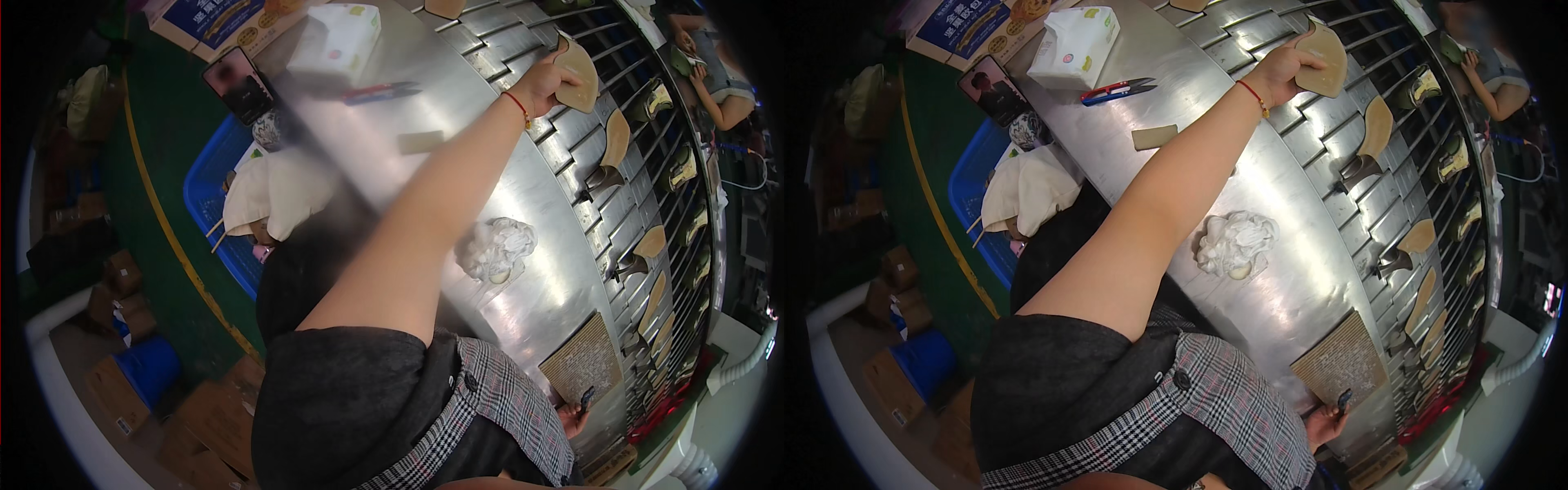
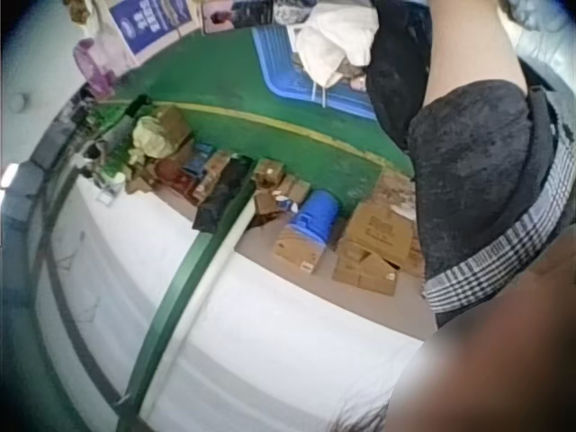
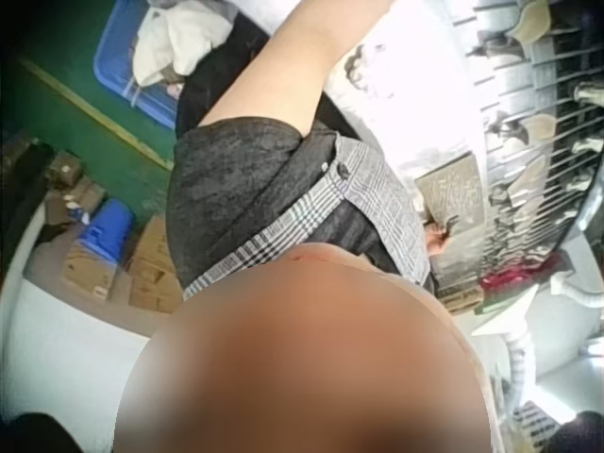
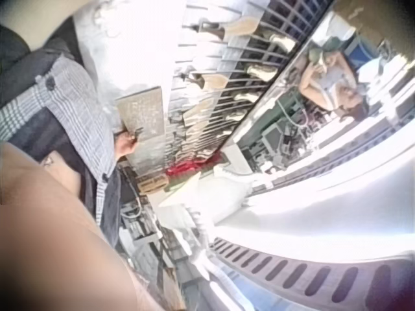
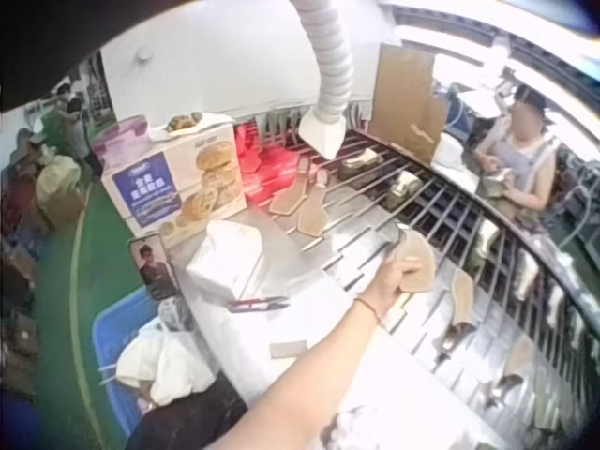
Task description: Applying adhesive to shoe soles using a brush on an assembly line.
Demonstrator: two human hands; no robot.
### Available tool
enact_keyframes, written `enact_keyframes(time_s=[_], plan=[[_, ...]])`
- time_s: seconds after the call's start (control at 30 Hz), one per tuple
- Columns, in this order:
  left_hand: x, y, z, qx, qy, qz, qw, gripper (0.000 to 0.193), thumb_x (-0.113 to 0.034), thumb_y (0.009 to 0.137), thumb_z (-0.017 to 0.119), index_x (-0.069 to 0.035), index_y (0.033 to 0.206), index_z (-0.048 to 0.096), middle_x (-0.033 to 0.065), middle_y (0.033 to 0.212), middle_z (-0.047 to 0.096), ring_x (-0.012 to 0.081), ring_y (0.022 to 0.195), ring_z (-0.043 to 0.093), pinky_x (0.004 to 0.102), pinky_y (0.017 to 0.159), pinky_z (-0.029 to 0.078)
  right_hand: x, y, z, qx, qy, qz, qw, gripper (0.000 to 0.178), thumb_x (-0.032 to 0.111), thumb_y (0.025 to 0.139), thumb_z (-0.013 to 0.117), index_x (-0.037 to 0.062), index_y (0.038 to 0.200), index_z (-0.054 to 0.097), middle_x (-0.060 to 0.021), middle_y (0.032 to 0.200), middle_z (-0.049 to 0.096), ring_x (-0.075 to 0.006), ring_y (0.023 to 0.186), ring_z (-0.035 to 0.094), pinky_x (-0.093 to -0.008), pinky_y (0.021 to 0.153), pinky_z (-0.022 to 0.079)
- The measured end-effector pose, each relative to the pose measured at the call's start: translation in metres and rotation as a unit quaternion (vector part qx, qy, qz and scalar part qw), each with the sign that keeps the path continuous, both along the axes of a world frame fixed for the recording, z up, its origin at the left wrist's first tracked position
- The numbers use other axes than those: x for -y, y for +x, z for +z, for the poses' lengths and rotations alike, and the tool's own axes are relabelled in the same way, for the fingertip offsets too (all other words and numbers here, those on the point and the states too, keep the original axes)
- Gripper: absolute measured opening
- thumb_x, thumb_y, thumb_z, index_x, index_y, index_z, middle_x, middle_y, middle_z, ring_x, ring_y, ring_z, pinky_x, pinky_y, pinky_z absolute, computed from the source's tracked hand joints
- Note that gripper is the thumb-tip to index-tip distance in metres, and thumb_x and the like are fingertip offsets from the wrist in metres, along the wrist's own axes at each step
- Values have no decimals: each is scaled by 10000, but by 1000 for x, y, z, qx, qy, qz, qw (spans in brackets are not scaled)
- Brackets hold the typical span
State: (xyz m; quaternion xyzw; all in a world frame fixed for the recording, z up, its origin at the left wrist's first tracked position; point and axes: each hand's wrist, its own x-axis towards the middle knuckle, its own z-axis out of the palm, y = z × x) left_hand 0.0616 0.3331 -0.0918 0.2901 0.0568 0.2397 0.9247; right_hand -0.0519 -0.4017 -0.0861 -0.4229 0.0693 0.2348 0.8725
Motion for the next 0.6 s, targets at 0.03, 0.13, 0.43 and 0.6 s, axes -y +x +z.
enact_keyframes(time_s=[0.03,0.13,0.43,0.6], plan=[[-1,-1,0,0,-3,-2,1000,725,71,817,600,-104,1466,327,109,1221,559,254,1103,585,404,953,515,-2,-1,1,-3,12,6,1000,345,257,1026,462,24,1260,564,-106,895,605,-185,801,532,-294,747,458],[1,-5,5,5,3,-12,1000,723,66,825,594,-116,1470,323,107,1229,560,253,1117,583,394,959,514,-7,-1,2,-9,12,5,1000,338,252,1024,465,23,1249,573,-107,895,611,-183,791,535,-290,736,455],[-2,-19,17,255,-48,-172,950,522,-246,956,444,-147,1461,352,132,1330,496,378,1138,572,573,881,522,-21,-6,8,-16,14,-18,1000,340,246,1031,450,12,1237,586,-120,918,624,-192,812,552,-298,762,473],[-7,-6,-3,65,-79,-109,989,469,-282,958,369,-126,1400,385,117,1260,525,359,1109,585,534,810,542,-22,-5,7,2,16,-1,1000,350,254,1036,445,8,1246,578,-125,929,614,-192,810,547,-299,754,471]])
